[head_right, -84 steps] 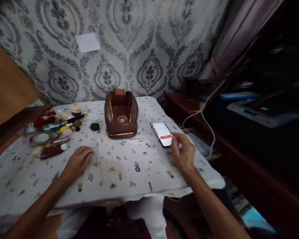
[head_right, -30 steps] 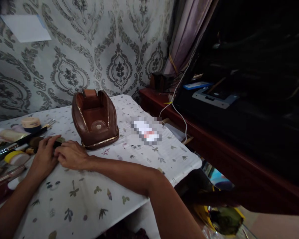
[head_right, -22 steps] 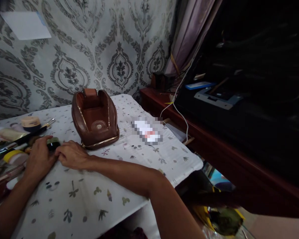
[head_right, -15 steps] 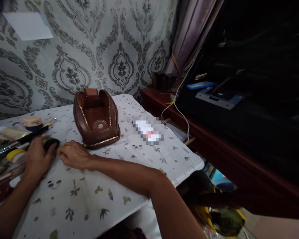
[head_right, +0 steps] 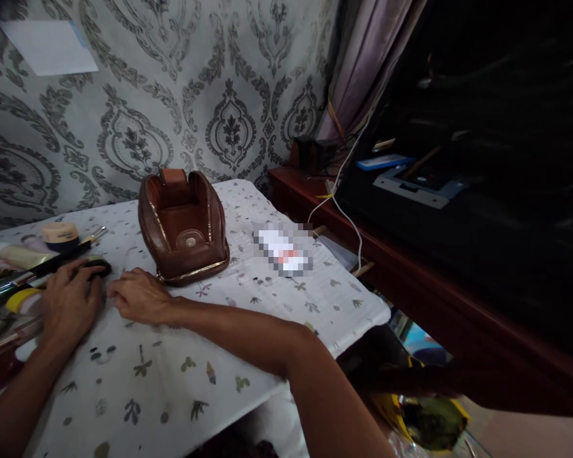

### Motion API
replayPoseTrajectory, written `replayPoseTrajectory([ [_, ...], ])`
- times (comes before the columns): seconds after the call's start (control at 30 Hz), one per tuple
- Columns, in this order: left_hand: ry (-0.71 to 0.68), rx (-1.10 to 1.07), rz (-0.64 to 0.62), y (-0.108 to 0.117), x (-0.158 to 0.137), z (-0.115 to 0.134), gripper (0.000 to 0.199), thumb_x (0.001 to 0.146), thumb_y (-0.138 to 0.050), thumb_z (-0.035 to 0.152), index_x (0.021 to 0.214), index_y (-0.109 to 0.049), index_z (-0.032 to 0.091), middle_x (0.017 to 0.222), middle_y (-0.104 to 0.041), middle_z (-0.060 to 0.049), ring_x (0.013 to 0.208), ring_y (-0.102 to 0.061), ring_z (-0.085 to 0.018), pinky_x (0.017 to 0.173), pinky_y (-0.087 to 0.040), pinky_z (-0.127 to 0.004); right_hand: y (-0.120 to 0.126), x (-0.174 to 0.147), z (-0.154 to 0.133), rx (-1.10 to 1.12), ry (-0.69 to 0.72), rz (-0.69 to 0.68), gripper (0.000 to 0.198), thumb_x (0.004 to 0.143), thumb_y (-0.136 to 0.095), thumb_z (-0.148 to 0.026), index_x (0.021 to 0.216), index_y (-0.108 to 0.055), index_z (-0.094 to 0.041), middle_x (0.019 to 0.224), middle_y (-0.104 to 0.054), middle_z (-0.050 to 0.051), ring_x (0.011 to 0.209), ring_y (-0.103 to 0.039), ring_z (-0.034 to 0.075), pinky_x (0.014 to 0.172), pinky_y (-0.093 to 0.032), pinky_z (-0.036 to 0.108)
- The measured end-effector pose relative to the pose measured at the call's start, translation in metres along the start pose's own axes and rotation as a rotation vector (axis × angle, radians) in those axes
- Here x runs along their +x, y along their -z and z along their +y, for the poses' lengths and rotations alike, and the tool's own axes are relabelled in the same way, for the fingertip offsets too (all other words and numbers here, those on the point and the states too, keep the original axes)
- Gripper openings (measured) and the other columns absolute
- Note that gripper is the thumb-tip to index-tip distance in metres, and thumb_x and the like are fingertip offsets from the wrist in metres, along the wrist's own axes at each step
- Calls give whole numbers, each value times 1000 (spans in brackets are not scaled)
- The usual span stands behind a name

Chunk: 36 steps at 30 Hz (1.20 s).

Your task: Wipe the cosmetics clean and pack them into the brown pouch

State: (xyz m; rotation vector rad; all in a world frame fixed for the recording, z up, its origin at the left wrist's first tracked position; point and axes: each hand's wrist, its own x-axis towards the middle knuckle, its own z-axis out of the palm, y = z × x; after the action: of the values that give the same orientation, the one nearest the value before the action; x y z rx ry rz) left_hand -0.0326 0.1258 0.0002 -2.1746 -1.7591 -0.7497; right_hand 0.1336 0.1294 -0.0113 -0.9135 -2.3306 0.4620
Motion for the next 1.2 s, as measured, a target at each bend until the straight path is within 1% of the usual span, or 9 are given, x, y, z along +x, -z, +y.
replayPoseTrajectory([
  [0.07,-25,-20,0,-2,1,-3,35,91,-40,28,109,-66,13,126,-57,-21,123,-50,-41,101,-42,-61,1,0,0,-3,3,-9,16,88,-54,-11,97,-66,-16,96,-66,6,97,-56,21,92,-45,30],
  [0.17,-51,-41,6,-6,2,-6,33,90,-41,28,109,-66,16,127,-56,-19,125,-48,-39,105,-39,-59,1,0,-1,-14,-5,-15,16,88,-54,-11,97,-65,-17,97,-66,5,98,-56,20,93,-45,30],
  [0.4,-49,-1,11,-10,0,-6,29,92,-41,31,105,-64,21,130,-53,-16,126,-47,-39,102,-41,-58,1,-1,-1,-10,-1,-15,14,89,-54,-12,95,-65,-18,95,-66,5,96,-55,21,91,-45,30],
  [0.53,-73,6,10,-9,-1,-5,29,93,-39,30,105,-63,19,128,-53,-18,125,-48,-38,104,-41,-57,0,-1,-1,-18,-6,-9,14,88,-54,-12,95,-65,-18,95,-66,6,96,-55,21,90,-45,31],
  [0.73,-42,7,-13,-10,-3,-3,37,94,-36,33,112,-62,14,138,-48,-21,131,-44,-41,106,-40,-57,2,-2,-3,-52,-4,-16,15,89,-54,-12,98,-66,-15,97,-66,6,97,-56,21,92,-45,30],
  [0.8,-38,3,-16,-10,-3,-3,38,94,-36,33,114,-61,13,139,-46,-22,132,-43,-41,108,-39,-58,2,-2,-3,-58,-5,-14,17,89,-54,-12,101,-65,-15,101,-66,7,100,-56,21,95,-45,30],
  [0.93,-32,-31,3,-8,-3,-3,36,92,-38,30,114,-61,14,140,-46,-21,134,-42,-39,110,-37,-56,-1,-1,-1,-65,-21,-7,23,87,-57,-11,109,-64,-15,121,-62,10,113,-55,21,102,-44,32],
  [1.0,-33,-47,1,-8,-4,-3,36,91,-39,29,114,-61,13,139,-47,-22,133,-43,-39,111,-36,-56,-2,0,0,-77,-25,-25,24,87,-58,-12,111,-63,-14,124,-61,10,115,-54,22,103,-43,33],
  [1.2,-51,-31,34,-11,-5,-4,39,92,-37,31,112,-63,11,136,-51,-23,129,-46,-40,106,-40,-57,-4,0,0,-101,5,-50,21,88,-57,-13,109,-63,-12,113,-65,10,109,-56,23,102,-43,33],
])
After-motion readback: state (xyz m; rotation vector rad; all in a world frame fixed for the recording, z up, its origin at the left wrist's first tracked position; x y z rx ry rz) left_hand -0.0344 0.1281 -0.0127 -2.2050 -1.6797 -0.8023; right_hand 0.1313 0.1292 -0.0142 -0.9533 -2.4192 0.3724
